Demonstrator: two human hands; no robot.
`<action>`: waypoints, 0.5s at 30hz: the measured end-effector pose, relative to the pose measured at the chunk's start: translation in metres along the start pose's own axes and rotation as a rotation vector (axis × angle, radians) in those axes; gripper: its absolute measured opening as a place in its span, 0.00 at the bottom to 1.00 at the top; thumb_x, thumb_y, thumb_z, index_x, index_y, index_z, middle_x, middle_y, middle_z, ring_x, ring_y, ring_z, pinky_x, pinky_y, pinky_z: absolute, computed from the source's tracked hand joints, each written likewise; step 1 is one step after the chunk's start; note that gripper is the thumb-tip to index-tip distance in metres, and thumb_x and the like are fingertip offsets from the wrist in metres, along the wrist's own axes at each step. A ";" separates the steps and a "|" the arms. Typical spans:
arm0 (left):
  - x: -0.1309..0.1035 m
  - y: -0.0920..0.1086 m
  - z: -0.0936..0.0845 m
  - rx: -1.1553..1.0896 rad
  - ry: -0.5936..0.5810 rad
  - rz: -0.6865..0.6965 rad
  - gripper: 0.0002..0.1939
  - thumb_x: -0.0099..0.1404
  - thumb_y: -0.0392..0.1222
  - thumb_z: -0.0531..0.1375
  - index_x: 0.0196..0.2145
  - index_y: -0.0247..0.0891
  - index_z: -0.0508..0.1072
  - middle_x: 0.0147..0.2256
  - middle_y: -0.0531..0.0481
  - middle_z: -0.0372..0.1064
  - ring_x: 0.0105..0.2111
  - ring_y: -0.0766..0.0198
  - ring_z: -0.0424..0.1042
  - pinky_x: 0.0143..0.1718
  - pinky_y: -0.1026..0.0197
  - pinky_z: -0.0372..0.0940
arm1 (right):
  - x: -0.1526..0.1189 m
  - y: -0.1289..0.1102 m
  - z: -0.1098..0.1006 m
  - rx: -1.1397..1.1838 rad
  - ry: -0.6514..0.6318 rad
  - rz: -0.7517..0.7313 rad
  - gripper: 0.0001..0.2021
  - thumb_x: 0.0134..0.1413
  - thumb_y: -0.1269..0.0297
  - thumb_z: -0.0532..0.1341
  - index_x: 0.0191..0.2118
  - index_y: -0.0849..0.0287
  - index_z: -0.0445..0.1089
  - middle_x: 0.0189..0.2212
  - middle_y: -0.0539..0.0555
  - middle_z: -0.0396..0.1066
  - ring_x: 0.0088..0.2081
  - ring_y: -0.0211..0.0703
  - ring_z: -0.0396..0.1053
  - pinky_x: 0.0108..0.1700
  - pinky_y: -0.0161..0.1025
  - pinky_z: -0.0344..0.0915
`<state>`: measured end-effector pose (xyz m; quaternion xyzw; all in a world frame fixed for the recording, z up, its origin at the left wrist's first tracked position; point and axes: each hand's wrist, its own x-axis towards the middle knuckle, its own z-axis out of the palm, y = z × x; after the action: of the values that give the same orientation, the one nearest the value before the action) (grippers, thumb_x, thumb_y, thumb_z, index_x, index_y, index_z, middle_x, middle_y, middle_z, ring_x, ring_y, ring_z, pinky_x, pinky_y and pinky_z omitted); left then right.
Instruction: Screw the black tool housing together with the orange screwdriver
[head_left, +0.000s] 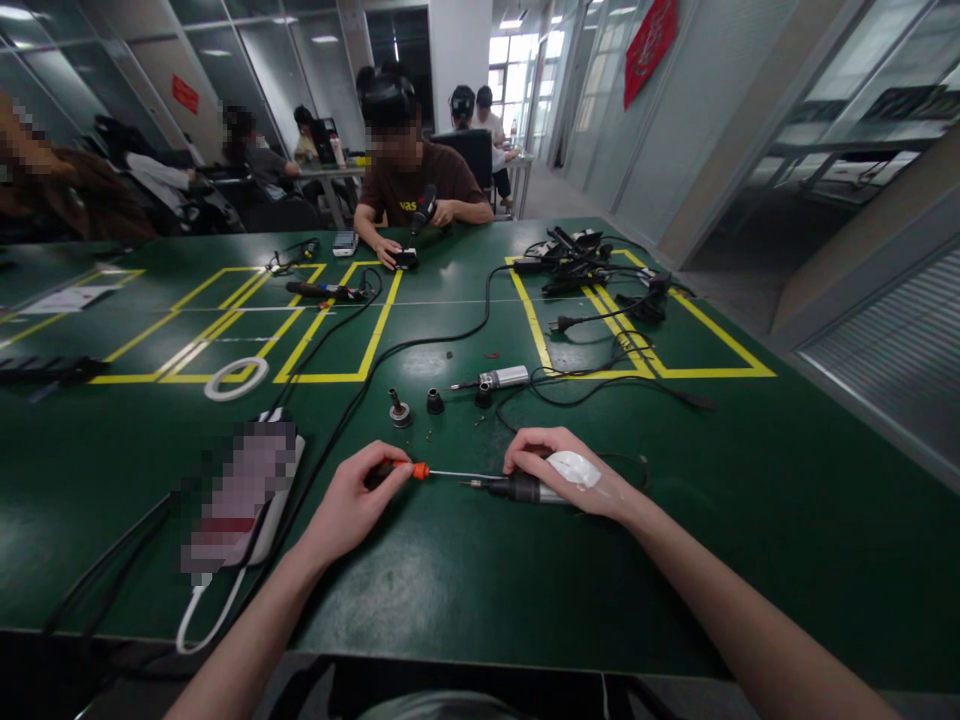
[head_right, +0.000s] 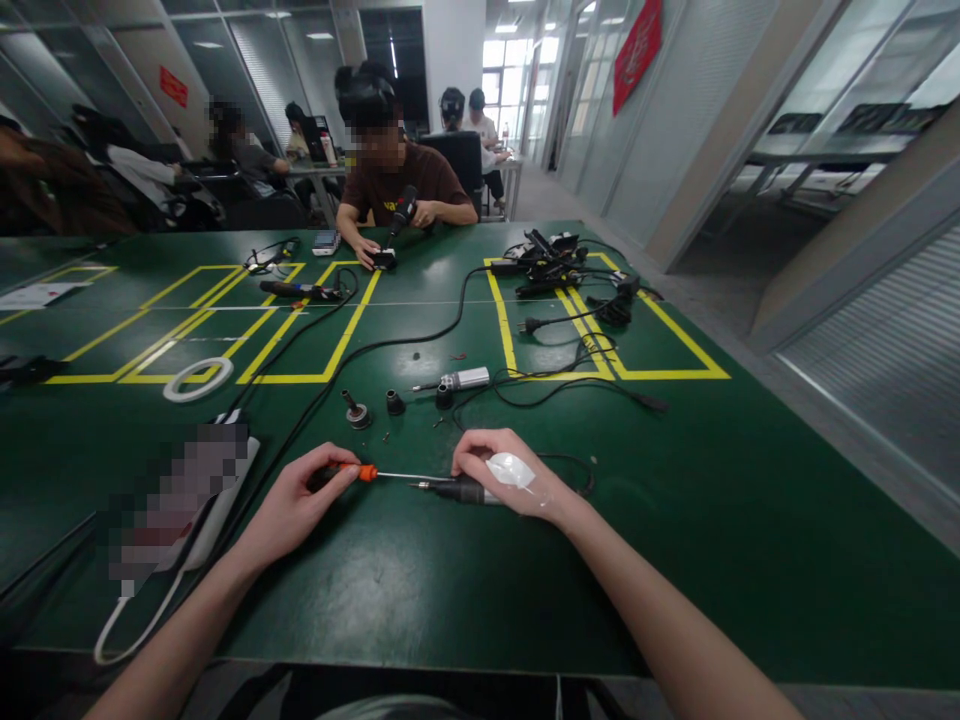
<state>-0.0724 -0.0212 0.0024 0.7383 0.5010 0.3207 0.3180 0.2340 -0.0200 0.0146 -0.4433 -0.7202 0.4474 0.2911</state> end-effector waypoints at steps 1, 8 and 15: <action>0.000 -0.001 0.000 0.000 0.013 0.015 0.14 0.70 0.51 0.60 0.35 0.40 0.79 0.33 0.49 0.74 0.33 0.60 0.72 0.36 0.60 0.66 | 0.000 0.000 0.000 0.002 0.000 0.000 0.11 0.62 0.63 0.58 0.33 0.60 0.75 0.32 0.54 0.78 0.33 0.43 0.72 0.37 0.36 0.66; 0.002 -0.007 0.004 0.023 0.029 0.040 0.15 0.71 0.52 0.59 0.35 0.41 0.80 0.34 0.48 0.72 0.34 0.59 0.73 0.37 0.59 0.67 | 0.000 0.000 -0.001 0.015 -0.012 0.009 0.11 0.62 0.61 0.59 0.33 0.59 0.75 0.33 0.54 0.78 0.33 0.43 0.73 0.37 0.36 0.67; -0.001 0.004 0.004 0.020 0.014 0.028 0.10 0.69 0.48 0.60 0.35 0.40 0.75 0.33 0.50 0.72 0.33 0.60 0.72 0.36 0.60 0.66 | 0.000 0.001 -0.001 -0.009 -0.002 -0.001 0.12 0.62 0.61 0.58 0.33 0.60 0.75 0.32 0.54 0.77 0.33 0.43 0.72 0.37 0.36 0.65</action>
<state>-0.0679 -0.0235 0.0029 0.7462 0.4958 0.3252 0.3027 0.2353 -0.0196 0.0141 -0.4440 -0.7226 0.4444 0.2886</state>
